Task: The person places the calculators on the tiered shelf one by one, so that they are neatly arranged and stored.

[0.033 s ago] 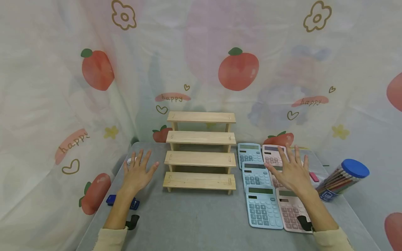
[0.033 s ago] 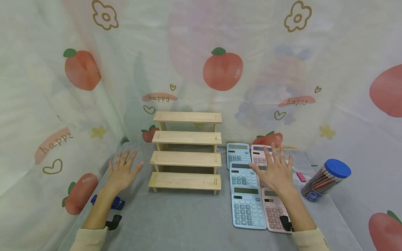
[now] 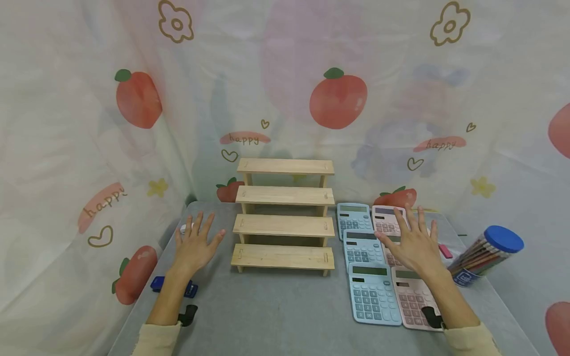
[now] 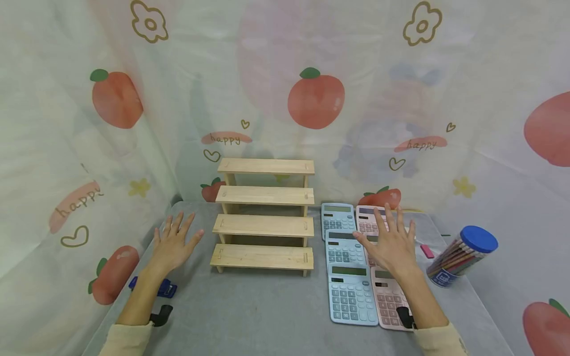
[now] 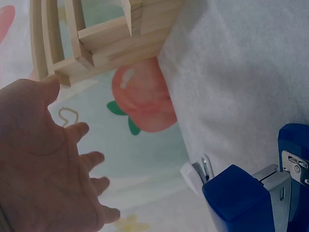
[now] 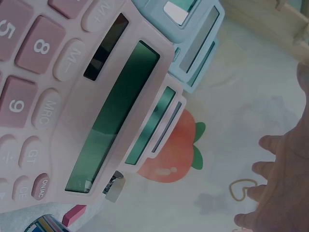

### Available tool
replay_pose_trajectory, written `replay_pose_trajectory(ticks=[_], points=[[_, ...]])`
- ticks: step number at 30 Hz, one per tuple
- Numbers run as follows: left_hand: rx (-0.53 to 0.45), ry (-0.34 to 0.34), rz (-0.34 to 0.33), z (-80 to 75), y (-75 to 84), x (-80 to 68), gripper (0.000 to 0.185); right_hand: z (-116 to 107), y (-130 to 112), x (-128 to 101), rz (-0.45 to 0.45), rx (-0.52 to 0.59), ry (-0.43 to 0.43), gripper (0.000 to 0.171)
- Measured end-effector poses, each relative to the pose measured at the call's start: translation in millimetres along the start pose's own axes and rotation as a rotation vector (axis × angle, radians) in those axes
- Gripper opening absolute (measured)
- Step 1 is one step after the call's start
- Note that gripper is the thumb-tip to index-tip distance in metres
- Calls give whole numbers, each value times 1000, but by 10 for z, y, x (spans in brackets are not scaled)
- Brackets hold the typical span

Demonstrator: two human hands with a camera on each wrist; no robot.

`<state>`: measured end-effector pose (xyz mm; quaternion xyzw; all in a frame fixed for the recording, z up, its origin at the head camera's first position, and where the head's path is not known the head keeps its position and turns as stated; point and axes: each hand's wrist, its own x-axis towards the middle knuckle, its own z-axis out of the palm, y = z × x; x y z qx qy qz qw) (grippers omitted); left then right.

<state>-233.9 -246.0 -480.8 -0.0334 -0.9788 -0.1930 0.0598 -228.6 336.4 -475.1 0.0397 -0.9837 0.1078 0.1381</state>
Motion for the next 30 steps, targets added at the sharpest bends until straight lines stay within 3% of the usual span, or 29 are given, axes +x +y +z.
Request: replay_pose_trajectory(ticks=[19,26,30], points=[[-61,48,10,-5,1,-48,81,-161,-4,-80,28,4,-3,103],[-224,100,50,-29,97,-117,74,-228,-4,-308,-3,29,10,99],[-322,116,28,-19,136,-152,74,-242,3,-488,5,47,18,95]])
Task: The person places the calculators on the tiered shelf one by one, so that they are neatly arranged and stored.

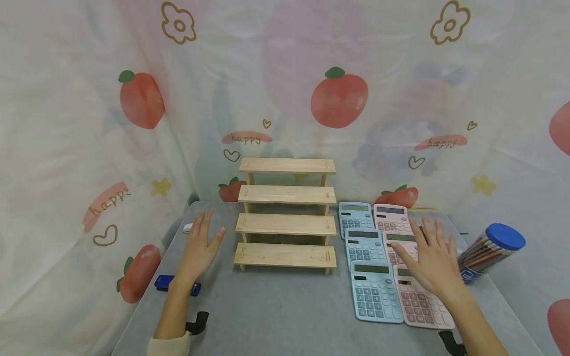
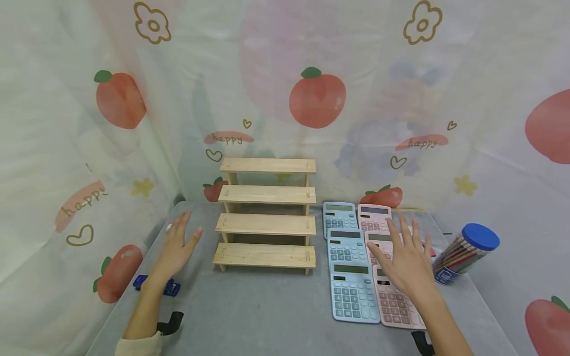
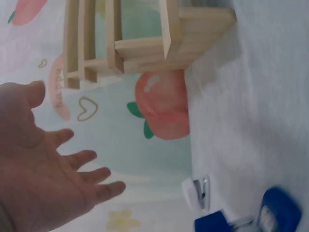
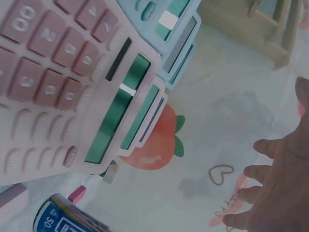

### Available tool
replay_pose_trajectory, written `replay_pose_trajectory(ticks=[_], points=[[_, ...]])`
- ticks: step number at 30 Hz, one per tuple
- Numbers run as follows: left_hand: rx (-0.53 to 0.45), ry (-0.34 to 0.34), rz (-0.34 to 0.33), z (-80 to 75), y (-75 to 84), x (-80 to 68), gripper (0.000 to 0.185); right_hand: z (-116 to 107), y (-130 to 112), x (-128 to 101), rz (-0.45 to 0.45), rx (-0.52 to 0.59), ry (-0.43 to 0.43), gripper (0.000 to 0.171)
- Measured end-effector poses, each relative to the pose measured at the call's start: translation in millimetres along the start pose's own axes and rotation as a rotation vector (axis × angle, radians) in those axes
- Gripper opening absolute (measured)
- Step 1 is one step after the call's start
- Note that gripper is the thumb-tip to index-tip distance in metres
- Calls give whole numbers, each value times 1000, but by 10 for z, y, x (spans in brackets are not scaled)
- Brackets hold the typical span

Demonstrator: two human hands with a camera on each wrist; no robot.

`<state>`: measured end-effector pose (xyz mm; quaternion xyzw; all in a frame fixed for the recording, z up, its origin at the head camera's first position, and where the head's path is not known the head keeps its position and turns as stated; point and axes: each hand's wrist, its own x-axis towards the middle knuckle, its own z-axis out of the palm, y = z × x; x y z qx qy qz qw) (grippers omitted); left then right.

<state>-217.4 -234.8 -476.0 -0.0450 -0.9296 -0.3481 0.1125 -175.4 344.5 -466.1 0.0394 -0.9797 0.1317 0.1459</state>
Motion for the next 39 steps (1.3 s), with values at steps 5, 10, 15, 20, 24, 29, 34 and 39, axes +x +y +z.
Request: replay_pose_trajectory(ticks=[5,10,15,20,24,29,34,39], points=[[-212,38,-58,94,-24,-54,74,-3,10,-243,30,17,-15,89],[-527,98,-112,233,-11,-73,66,-14,30,-460,55,27,-69,88],[-748,141,-230,417,22,-57,58,-7,93,-659,62,41,-100,88],[-894,153,-366,559,51,-45,56,69,179,-842,123,38,-174,98],[-1009,131,-457,626,58,-56,61,169,240,-962,191,29,-267,116],[-1184,87,-506,699,12,-95,66,292,256,-999,303,62,-450,140],[-1222,96,-501,851,-23,-93,67,403,266,-986,348,79,-517,155],[-1225,128,-487,933,-28,-99,73,488,265,-965,386,84,-527,160]])
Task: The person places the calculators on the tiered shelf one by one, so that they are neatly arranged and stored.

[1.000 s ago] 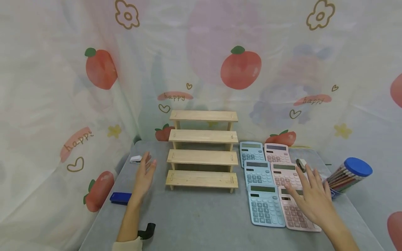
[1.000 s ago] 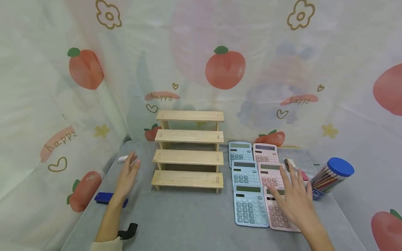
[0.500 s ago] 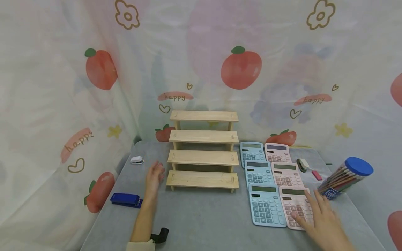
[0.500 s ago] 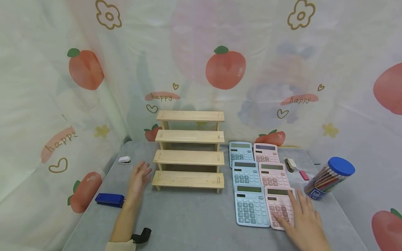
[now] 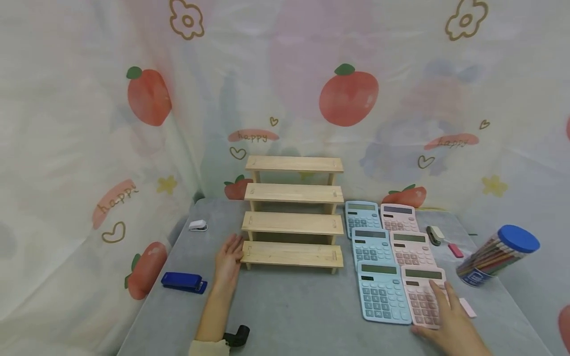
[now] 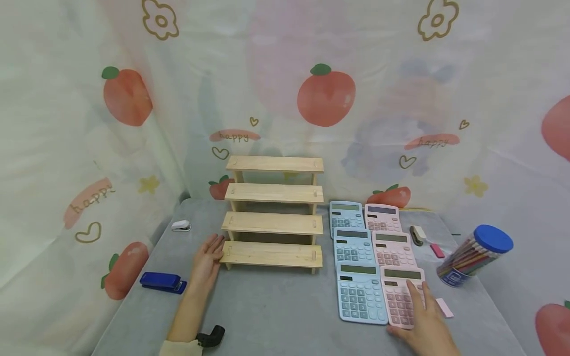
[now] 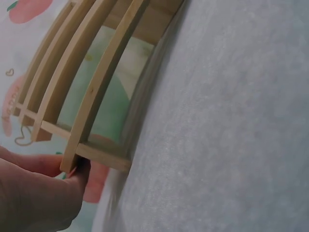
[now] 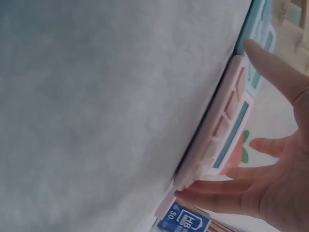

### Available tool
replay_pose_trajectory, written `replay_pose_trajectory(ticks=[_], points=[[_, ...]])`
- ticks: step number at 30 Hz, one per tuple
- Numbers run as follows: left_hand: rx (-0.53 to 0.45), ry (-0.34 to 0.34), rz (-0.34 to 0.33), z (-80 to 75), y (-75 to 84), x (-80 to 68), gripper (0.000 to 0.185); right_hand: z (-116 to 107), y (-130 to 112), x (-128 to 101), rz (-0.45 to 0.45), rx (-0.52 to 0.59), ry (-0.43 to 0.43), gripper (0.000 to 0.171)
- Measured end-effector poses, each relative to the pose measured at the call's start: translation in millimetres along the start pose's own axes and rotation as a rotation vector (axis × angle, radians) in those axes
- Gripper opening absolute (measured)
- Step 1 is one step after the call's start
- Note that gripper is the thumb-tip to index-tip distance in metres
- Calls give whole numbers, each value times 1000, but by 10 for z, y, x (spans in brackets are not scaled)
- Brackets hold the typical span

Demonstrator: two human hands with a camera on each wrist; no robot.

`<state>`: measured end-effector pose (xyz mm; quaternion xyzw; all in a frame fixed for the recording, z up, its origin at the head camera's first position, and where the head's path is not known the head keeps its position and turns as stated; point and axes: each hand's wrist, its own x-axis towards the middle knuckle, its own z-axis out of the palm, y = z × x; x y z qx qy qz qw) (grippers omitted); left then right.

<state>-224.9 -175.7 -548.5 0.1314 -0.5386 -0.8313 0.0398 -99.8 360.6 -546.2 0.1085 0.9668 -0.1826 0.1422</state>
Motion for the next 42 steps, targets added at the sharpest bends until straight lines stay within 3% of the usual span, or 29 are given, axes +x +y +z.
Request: replay_pose_trajectory(ticks=[14,29,32,39,42], points=[[-40,26,22,-37,-29,-25,68,19,-28,50,-13,-17,59,158],[28,61,10,-5,-5,-47,64,-127,-117,-25,26,30,101,147],[26,54,11,-9,-9,-49,65,-192,-166,-55,-10,16,150,146],[34,37,23,-20,-5,-40,65,-373,-389,-110,-217,30,382,140],[36,41,21,-23,-10,-34,65,-450,-526,-131,-259,43,420,139]])
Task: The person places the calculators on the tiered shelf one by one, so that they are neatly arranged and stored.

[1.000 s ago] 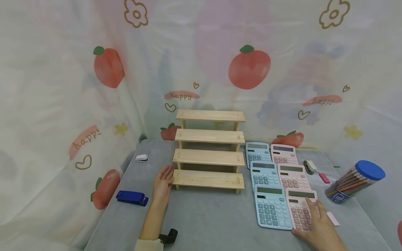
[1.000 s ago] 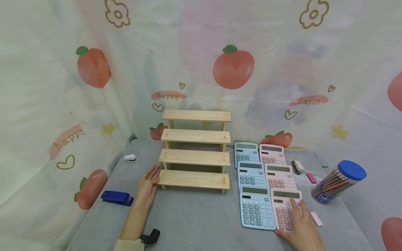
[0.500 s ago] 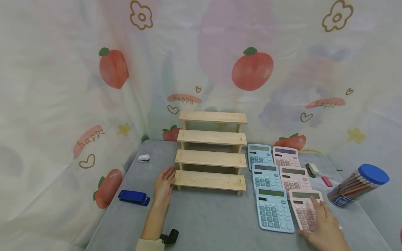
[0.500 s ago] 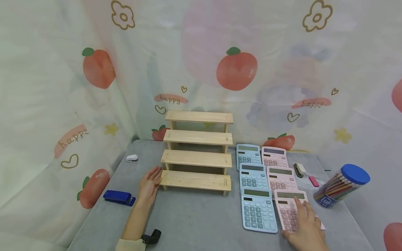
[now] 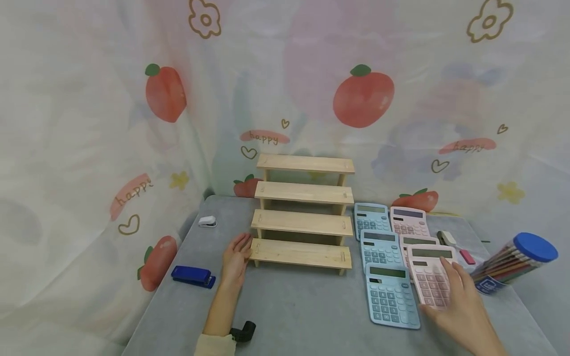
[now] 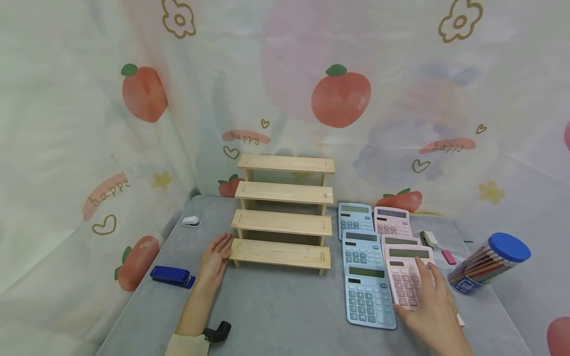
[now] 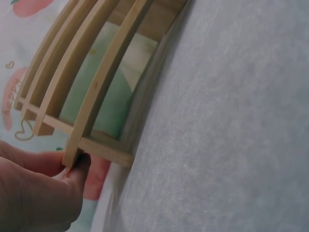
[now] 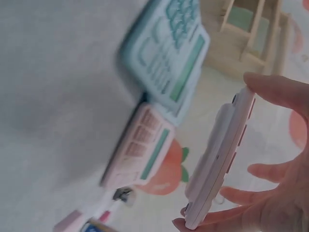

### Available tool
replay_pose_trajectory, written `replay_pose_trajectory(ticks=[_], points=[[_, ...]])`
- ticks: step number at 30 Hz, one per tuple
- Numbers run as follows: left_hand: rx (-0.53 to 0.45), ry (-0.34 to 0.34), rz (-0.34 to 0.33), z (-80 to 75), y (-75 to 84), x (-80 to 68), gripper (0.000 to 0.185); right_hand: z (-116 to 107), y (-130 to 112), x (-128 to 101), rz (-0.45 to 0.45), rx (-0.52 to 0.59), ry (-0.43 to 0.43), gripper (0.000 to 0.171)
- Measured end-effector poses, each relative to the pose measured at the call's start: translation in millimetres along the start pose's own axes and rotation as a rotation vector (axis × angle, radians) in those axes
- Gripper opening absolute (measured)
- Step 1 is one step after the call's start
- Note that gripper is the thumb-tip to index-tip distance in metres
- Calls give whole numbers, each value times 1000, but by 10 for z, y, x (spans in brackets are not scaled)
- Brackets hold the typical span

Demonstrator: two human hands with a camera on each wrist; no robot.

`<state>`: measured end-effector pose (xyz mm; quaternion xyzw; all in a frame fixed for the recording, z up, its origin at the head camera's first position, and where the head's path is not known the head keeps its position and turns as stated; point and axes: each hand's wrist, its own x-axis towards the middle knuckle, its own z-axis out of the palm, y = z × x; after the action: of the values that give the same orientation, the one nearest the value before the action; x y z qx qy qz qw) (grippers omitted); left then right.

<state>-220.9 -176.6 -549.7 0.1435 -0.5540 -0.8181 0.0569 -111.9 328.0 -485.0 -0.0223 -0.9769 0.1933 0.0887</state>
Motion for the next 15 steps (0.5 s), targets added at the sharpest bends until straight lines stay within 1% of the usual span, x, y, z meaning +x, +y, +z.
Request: replay_pose_trajectory(ticks=[3,7,10,13,15], points=[[1,4,0,6,1,6,64,-65,-145,57,-22,19,24,139],[-4,11,-3,17,-2,8,64,-143,-327,144,-94,55,82,137],[-6,15,-1,23,-7,9,64,-203,-472,229,-146,84,106,136],[-11,16,-1,25,-2,8,64,-267,-656,331,-169,113,93,134],[-9,22,-2,26,3,6,64,-300,-806,398,-166,125,74,133]])
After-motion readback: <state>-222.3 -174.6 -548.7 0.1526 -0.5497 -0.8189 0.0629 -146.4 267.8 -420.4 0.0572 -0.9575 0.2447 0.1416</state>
